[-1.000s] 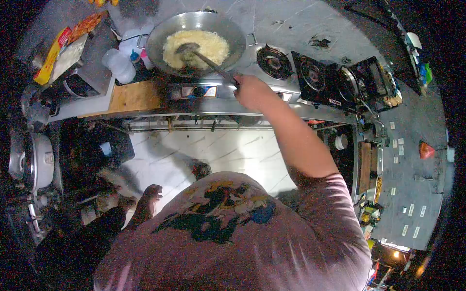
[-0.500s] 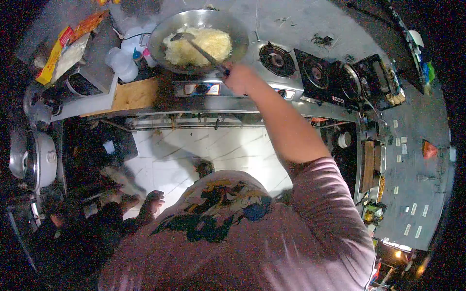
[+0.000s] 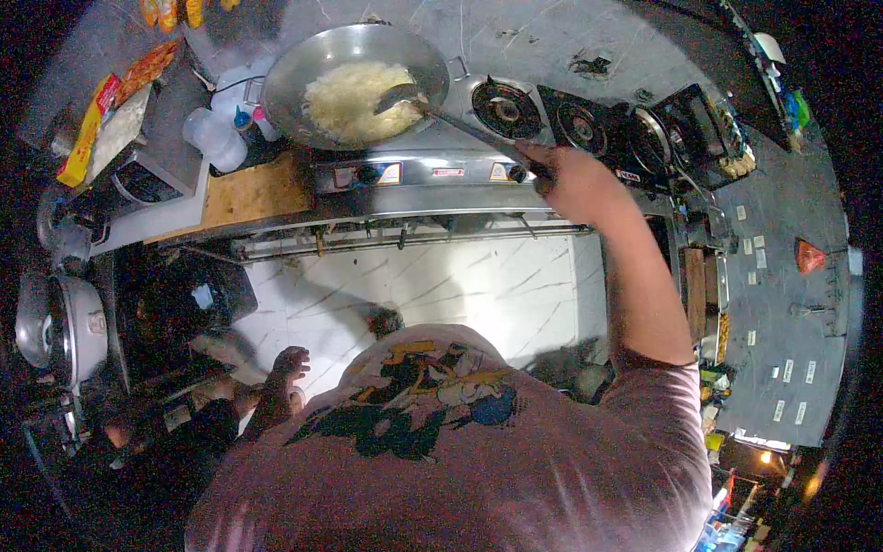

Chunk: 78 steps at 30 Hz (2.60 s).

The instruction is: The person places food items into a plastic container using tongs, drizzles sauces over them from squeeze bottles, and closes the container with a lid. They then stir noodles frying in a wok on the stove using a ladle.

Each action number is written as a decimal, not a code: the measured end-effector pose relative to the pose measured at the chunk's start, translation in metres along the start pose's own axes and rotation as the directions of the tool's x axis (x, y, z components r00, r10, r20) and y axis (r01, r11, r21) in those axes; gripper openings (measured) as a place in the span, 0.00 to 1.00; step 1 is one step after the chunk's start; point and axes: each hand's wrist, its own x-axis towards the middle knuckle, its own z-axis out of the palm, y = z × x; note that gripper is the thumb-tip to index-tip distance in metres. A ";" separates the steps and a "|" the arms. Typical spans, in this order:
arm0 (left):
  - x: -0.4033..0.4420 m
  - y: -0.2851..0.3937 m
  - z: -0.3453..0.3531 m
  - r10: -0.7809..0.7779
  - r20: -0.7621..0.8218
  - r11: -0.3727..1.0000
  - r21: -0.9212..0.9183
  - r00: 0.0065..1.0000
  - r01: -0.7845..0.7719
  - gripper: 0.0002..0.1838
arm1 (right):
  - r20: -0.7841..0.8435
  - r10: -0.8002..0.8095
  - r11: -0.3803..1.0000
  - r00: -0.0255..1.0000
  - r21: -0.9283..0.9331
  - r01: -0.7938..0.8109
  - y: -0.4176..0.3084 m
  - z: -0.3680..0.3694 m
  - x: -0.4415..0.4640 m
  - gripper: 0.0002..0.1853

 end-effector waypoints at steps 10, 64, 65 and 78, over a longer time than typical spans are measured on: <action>-0.005 -0.024 -0.003 -0.063 0.019 0.998 0.006 0.998 0.063 0.18 | 0.013 -0.008 0.996 1.000 -0.093 0.009 0.016 0.045 0.065 0.34; -0.011 -0.064 -0.005 -0.087 0.010 0.988 -0.129 0.996 0.088 0.19 | 0.154 -0.110 0.991 0.982 0.090 0.096 -0.030 0.059 0.103 0.35; -0.009 -0.071 -0.007 0.010 0.016 0.990 -0.140 1.000 -0.008 0.19 | 0.206 -0.109 0.993 0.973 0.060 0.098 -0.011 0.053 0.090 0.36; -0.050 0.046 0.046 0.040 0.124 0.949 0.307 0.991 -0.076 0.21 | -0.177 0.030 0.703 0.984 0.703 0.105 0.047 0.133 0.024 0.38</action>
